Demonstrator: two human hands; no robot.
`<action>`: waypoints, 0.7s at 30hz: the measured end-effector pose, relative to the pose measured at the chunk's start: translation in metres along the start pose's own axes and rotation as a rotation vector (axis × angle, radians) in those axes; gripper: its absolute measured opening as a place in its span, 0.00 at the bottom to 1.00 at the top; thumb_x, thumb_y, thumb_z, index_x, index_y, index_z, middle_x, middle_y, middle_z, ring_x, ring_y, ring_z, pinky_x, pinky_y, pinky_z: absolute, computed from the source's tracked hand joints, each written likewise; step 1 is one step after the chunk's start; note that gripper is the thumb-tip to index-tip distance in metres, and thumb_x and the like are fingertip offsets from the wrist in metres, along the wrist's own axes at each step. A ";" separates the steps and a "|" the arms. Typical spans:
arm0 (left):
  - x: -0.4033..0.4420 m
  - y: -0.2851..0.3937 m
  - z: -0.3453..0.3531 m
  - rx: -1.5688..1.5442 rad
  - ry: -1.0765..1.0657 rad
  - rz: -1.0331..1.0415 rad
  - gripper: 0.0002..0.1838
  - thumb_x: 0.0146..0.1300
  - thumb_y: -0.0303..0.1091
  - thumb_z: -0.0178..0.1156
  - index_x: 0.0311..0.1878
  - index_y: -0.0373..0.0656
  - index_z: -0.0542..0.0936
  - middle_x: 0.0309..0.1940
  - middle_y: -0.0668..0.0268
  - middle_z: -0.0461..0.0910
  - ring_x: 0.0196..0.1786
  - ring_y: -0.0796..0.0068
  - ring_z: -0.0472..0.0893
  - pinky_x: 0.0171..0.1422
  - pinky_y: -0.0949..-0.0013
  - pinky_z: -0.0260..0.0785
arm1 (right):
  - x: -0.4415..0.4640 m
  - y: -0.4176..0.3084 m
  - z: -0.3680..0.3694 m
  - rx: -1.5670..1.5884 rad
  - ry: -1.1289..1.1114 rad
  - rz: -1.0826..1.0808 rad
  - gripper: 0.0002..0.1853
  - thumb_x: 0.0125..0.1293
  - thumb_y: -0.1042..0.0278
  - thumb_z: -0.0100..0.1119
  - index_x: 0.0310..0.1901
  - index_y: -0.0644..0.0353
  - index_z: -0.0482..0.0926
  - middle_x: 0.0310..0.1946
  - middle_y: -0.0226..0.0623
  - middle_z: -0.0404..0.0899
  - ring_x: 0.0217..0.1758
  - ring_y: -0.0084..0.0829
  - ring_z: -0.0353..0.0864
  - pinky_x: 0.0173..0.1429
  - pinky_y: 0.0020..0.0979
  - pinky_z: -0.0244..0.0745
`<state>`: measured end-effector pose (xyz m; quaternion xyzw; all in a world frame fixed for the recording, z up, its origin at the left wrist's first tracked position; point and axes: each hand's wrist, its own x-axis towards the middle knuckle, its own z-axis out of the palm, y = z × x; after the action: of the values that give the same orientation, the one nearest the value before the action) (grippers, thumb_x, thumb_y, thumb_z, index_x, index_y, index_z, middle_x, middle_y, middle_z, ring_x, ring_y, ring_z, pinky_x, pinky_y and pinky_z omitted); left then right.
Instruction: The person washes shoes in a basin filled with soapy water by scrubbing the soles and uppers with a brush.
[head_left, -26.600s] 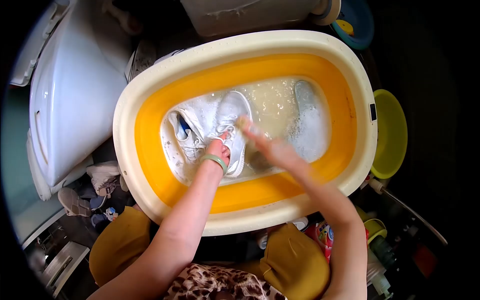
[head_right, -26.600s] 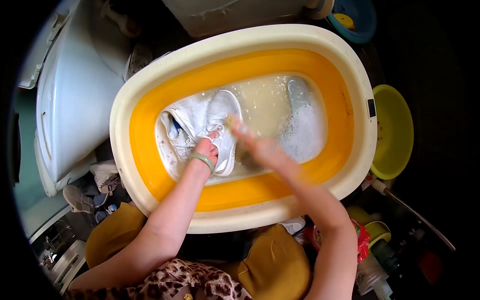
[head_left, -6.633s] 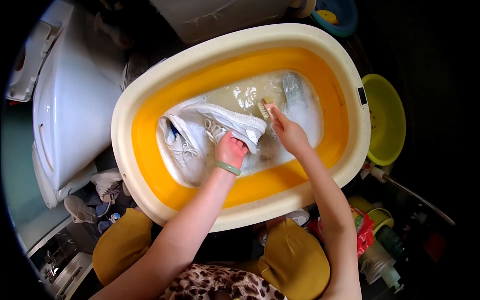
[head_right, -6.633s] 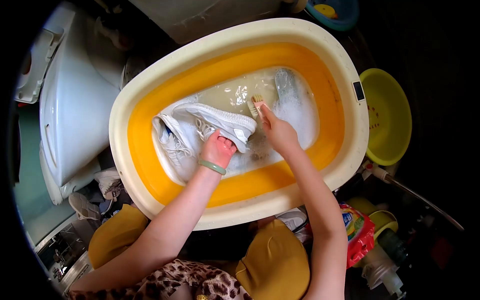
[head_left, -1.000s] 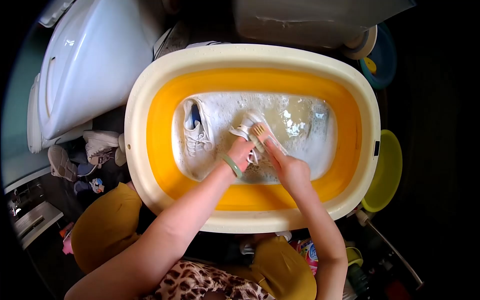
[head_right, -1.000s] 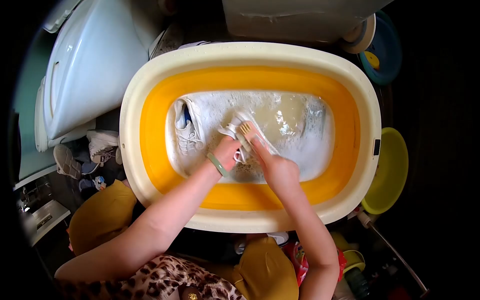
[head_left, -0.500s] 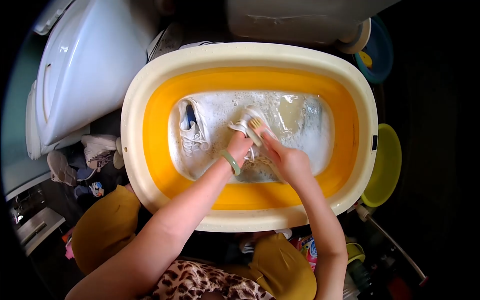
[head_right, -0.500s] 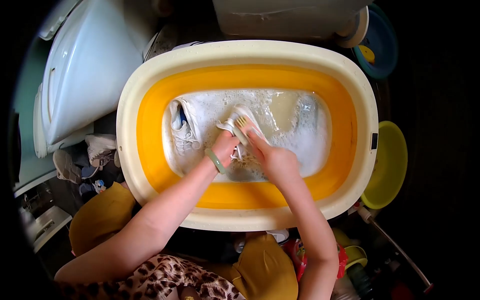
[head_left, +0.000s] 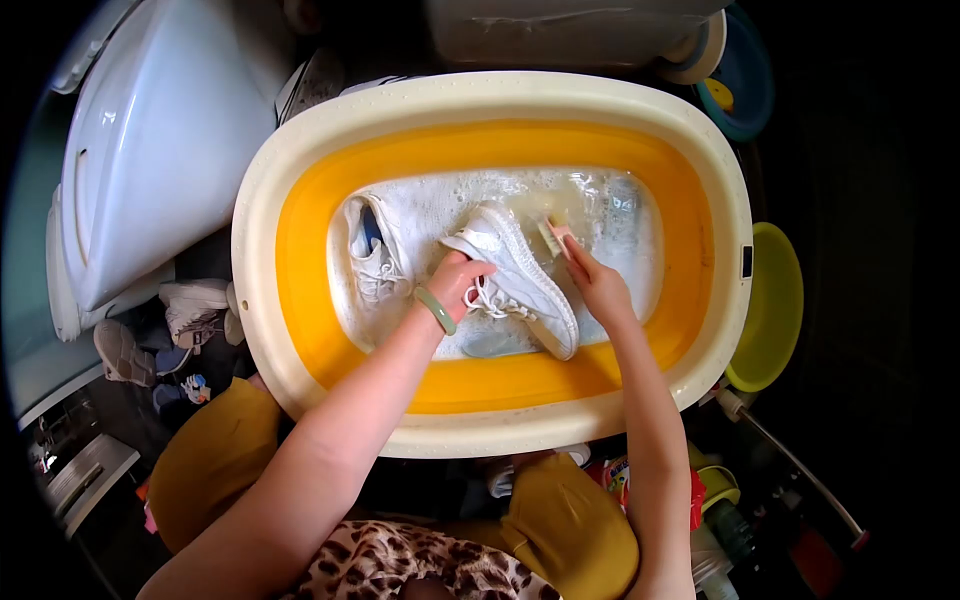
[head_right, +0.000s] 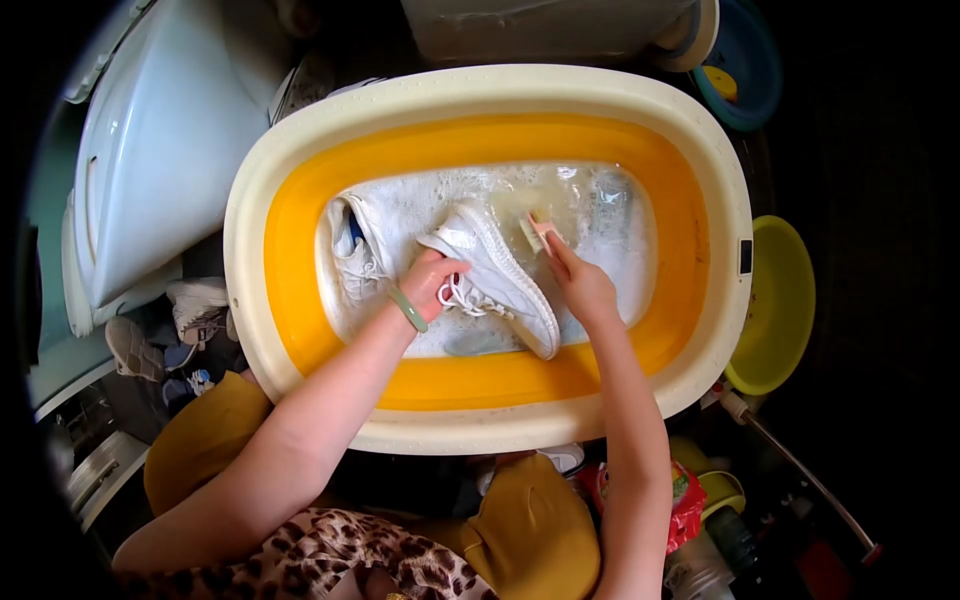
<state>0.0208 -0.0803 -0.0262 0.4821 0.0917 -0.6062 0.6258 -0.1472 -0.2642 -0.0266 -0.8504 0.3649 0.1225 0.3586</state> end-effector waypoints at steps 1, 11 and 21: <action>-0.001 0.004 0.003 -0.088 -0.011 -0.026 0.26 0.59 0.24 0.52 0.63 0.36 0.62 0.55 0.59 0.71 0.54 0.65 0.74 0.57 0.66 0.69 | -0.008 0.001 -0.001 -0.027 0.015 -0.035 0.20 0.64 0.56 0.52 0.59 0.35 0.70 0.38 0.47 0.80 0.40 0.43 0.80 0.42 0.34 0.73; 0.011 0.006 0.019 -0.191 0.197 -0.051 0.22 0.69 0.46 0.44 0.57 0.40 0.67 0.54 0.57 0.72 0.51 0.63 0.76 0.53 0.60 0.72 | 0.002 -0.108 -0.020 -0.112 0.057 -0.256 0.18 0.64 0.59 0.51 0.57 0.36 0.72 0.26 0.46 0.78 0.28 0.47 0.78 0.34 0.39 0.73; 0.008 0.004 0.006 -0.272 0.196 -0.079 0.24 0.70 0.46 0.43 0.62 0.39 0.64 0.59 0.55 0.68 0.58 0.60 0.72 0.61 0.58 0.66 | -0.085 -0.043 -0.020 -0.074 0.043 -0.218 0.17 0.65 0.58 0.50 0.56 0.35 0.73 0.24 0.45 0.77 0.25 0.46 0.78 0.29 0.39 0.73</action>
<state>0.0233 -0.0902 -0.0266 0.4459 0.2521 -0.5626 0.6490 -0.1772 -0.2124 0.0503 -0.9001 0.2731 0.0778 0.3304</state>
